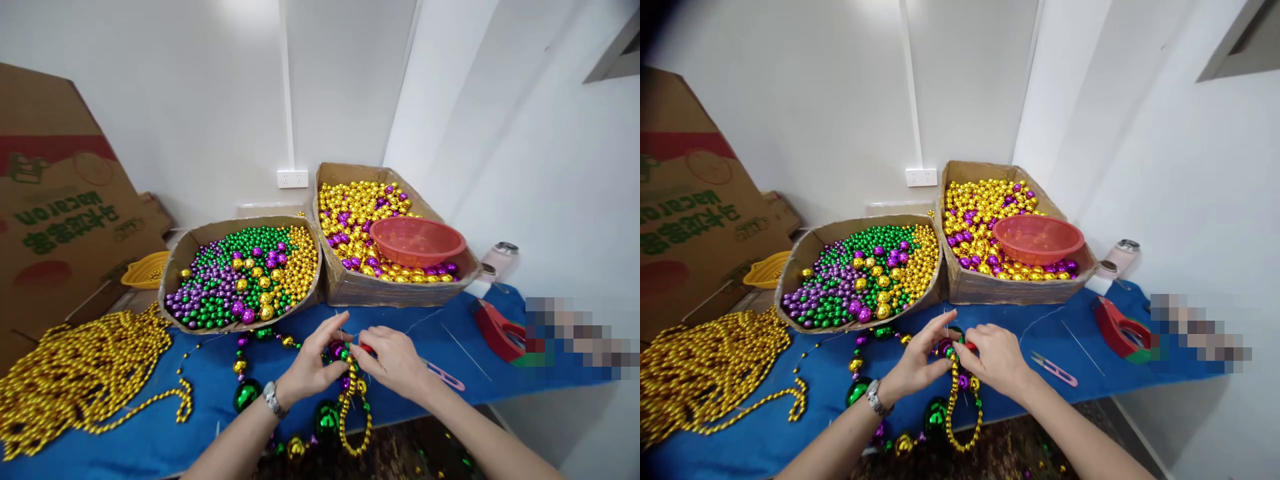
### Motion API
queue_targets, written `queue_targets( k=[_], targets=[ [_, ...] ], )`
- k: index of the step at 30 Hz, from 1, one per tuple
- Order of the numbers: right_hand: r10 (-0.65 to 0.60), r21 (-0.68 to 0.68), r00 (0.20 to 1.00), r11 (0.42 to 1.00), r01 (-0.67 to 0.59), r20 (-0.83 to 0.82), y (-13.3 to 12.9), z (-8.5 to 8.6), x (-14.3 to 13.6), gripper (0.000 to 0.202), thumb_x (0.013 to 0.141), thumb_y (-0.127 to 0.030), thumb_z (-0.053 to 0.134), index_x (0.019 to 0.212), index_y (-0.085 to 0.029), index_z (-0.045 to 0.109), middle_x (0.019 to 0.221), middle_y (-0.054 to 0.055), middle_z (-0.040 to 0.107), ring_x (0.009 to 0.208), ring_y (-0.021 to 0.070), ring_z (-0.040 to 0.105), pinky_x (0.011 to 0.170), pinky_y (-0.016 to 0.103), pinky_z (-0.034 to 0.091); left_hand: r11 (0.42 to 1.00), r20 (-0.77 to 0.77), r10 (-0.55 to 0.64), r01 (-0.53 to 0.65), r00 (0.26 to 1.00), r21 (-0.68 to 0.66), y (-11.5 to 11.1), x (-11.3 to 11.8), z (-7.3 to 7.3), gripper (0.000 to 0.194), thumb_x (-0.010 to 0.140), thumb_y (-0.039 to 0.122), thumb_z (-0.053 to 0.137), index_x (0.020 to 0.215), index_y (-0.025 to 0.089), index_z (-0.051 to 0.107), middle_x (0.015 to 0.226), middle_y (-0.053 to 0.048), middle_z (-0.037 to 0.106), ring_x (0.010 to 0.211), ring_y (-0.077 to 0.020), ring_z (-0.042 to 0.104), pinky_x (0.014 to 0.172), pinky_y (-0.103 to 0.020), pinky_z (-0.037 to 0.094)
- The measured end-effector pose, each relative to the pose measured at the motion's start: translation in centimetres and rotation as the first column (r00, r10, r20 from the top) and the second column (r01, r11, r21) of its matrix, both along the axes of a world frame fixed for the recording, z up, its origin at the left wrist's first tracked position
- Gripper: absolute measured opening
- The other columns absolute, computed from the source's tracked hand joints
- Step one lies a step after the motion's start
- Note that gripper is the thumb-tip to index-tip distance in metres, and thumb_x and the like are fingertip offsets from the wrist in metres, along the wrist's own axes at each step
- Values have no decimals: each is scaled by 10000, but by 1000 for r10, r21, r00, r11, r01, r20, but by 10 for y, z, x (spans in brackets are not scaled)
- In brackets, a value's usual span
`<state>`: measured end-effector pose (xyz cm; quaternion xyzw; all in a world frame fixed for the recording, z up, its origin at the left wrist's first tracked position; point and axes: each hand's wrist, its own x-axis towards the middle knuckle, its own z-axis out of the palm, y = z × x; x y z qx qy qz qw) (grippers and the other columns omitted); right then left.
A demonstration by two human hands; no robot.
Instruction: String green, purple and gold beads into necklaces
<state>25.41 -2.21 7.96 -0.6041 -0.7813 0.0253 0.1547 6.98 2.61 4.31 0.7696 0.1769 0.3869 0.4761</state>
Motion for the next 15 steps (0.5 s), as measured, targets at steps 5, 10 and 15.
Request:
queue_targets(
  k=[5,10,15],
  targets=[
    [-6,27,999,1000,5,37,-5,2,4,344,894,-428,405,696,-211,583,678,30,611,674,161,540,605,253,311,1000,-28,8,-8,1000,-2,0,1,0,723,782,203,629,1413,242,278,1123,-91,608,1132,-255,523,1009,-465,393],
    [-15,39,999,999,14,28,-8,6,3,333,892,-431,421,698,-211,581,687,35,610,687,169,542,613,260,319,1000,-29,6,-6,1000,-6,-2,5,0,723,787,233,631,1416,222,275,1126,-111,618,1161,-271,507,992,-459,413],
    [-33,24,999,999,34,-32,-14,0,12,323,891,-464,429,728,-226,573,714,26,620,721,172,563,630,259,351,1000,-23,15,-15,1000,-2,-3,5,4,729,775,199,638,1411,229,283,1087,-99,640,1141,-270,530,993,-469,407]
  ],
)
